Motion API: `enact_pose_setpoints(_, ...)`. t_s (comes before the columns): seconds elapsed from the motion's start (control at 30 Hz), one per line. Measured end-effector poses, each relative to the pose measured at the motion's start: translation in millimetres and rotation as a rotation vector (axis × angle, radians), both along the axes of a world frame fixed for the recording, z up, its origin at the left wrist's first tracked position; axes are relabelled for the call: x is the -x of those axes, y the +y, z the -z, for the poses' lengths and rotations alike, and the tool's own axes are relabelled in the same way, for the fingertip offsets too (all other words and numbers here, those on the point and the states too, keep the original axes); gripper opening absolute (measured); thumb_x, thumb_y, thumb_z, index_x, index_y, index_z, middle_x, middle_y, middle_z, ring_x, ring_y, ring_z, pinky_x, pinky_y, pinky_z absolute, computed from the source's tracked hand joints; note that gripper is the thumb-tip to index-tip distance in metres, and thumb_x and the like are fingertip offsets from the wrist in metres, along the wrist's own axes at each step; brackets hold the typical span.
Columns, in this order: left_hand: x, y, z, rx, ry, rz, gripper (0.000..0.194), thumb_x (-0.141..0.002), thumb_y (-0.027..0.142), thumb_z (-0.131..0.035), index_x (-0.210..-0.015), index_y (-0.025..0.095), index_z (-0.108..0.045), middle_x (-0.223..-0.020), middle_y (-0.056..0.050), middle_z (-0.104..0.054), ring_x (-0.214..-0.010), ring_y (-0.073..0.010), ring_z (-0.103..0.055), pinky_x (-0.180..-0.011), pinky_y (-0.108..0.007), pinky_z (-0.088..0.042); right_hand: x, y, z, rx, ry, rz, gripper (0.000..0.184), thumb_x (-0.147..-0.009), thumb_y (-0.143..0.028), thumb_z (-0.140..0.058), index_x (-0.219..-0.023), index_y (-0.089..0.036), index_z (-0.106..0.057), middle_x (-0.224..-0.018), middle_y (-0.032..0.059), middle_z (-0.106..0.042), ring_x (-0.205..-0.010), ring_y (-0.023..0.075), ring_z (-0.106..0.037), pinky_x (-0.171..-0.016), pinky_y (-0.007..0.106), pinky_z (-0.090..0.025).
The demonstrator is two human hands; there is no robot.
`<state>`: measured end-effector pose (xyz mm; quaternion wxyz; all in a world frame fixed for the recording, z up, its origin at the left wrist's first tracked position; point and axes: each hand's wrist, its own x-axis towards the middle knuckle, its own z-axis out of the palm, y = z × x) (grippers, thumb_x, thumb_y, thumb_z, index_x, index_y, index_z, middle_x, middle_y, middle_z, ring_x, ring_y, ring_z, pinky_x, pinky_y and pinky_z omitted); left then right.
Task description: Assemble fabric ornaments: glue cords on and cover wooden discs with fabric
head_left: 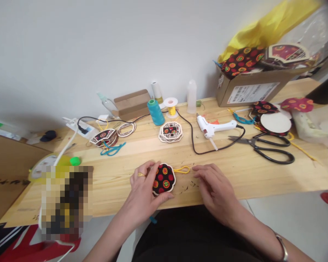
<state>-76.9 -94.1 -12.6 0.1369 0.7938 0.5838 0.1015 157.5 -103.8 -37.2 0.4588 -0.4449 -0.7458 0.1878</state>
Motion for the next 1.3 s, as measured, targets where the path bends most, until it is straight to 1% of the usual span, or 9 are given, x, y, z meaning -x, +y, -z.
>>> enact_pose_setpoints(0.1, 1.5, 0.0, -2.9, -0.012, -0.023, -0.008, 0.086, -0.076, 0.051, -0.066, -0.145, 0.026, -0.022, -0.142, -0.014, -0.033, -0.13, -0.0328, -0.033, -0.104, -0.052, -0.033, 0.0, 0.0, 0.5, -0.004, -0.001, -0.003, 0.029, -0.081, 0.004, -0.044, -0.096, -0.019, -0.052, -0.099, 0.0084, -0.063, -0.096, 0.0192, -0.054, -0.082, 0.036, -0.048)
enact_pose_setpoints(0.17, 2.2, 0.5, -7.3, -0.033, -0.037, 0.008, 0.085, -0.079, 0.049, -0.065, -0.146, 0.026, -0.019, -0.144, -0.013, -0.031, -0.132, -0.0322, -0.03, -0.105, -0.053, -0.032, -0.1, 0.1, 0.9, -0.005, 0.0, -0.005, 0.029, -0.08, 0.005, -0.044, -0.096, -0.019, -0.052, -0.099, 0.0083, -0.063, -0.096, 0.0193, -0.054, -0.082, 0.036, -0.049)
enact_pose_setpoints(0.37, 1.2, 1.7, -18.9, -0.062, -0.002, 0.183, 0.048, -0.089, 0.037, -0.053, -0.136, 0.028, -0.044, -0.148, -0.008, -0.033, -0.134, -0.029, -0.028, -0.108, -0.05, -0.031, -0.7, 0.1, 1.2, 0.005, 0.002, -0.018, 0.029, -0.08, 0.005, -0.044, -0.096, -0.019, -0.052, -0.099, 0.0082, -0.063, -0.095, 0.0194, -0.054, -0.081, 0.035, -0.048)
enact_pose_setpoints(0.53, 0.2, 2.8, -19.2, -0.046, 0.074, 0.223, 0.055, -0.087, 0.042, -0.055, -0.138, 0.025, -0.044, -0.152, -0.009, -0.031, -0.137, -0.0305, -0.028, -0.108, -0.051, -0.033, -0.4, 0.6, 0.4, 0.018, -0.007, -0.026, 0.029, -0.081, 0.005, -0.045, -0.096, -0.019, -0.052, -0.099, 0.0075, -0.063, -0.094, 0.0191, -0.055, -0.081, 0.035, -0.049)
enact_pose_setpoints(0.67, 0.3, 3.5, -26.1, -0.03, 0.189, 0.279, 0.053, -0.089, 0.041, -0.054, -0.139, 0.032, -0.041, -0.153, -0.005, -0.032, -0.139, -0.0301, -0.027, -0.107, -0.053, -0.035, 0.4, 0.7, 0.5, 0.019, -0.013, -0.022, 0.03, -0.08, 0.005, -0.044, -0.094, -0.019, -0.052, -0.099, 0.0076, -0.064, -0.094, 0.0195, -0.055, -0.081, 0.036, -0.05)
enact_pose_setpoints(0.77, 1.4, 4.7, -30.0, -0.037, 0.225, 0.342, 0.051, -0.089, 0.037, -0.054, -0.139, 0.035, -0.042, -0.154, -0.003, -0.031, -0.14, -0.029, -0.027, -0.107, -0.052, -0.037, 0.3, 0.3, 0.4, 0.032, -0.011, -0.027, 0.029, -0.08, 0.004, -0.043, -0.094, -0.02, -0.052, -0.099, 0.0077, -0.064, -0.094, 0.0203, -0.055, -0.081, 0.037, -0.051)
enact_pose_setpoints(0.93, 3.6, 8.8, -24.3, -0.052, 0.21, 0.382, 0.051, -0.089, 0.034, -0.055, -0.139, 0.032, -0.043, -0.155, -0.006, -0.028, -0.141, -0.0293, -0.026, -0.109, -0.05, -0.036, 0.0, -0.2, -0.5, 0.052, -0.013, -0.024, 0.029, -0.08, 0.003, -0.042, -0.094, -0.021, -0.053, -0.099, 0.0082, -0.064, -0.093, 0.0215, -0.056, -0.081, 0.04, -0.051)
enact_pose_setpoints(1.13, 2.0, 10.4, -15.9, -0.081, 0.183, 0.383, 0.044, -0.09, 0.03, -0.053, -0.133, 0.029, -0.051, -0.152, -0.007, -0.033, -0.14, -0.0295, -0.029, -0.108, -0.049, -0.038, -0.5, 0.3, -1.9, 0.051, -0.022, -0.031, 0.027, -0.081, 0.002, -0.044, -0.093, -0.02, -0.054, -0.097, 0.0077, -0.065, -0.091, 0.0204, -0.056, -0.08, 0.038, -0.051)
enact_pose_setpoints(1.3, 1.6, 10.0, -13.6, -0.075, 0.165, 0.368, 0.041, -0.09, 0.031, -0.053, -0.131, 0.028, -0.054, -0.15, -0.008, -0.037, -0.138, -0.0282, -0.034, -0.107, -0.048, -0.039, -0.3, 0.1, -1.7, 0.042, -0.026, -0.028, 0.026, -0.082, 0.002, -0.044, -0.092, -0.019, -0.054, -0.097, 0.0077, -0.065, -0.09, 0.0202, -0.056, -0.079, 0.036, -0.051)
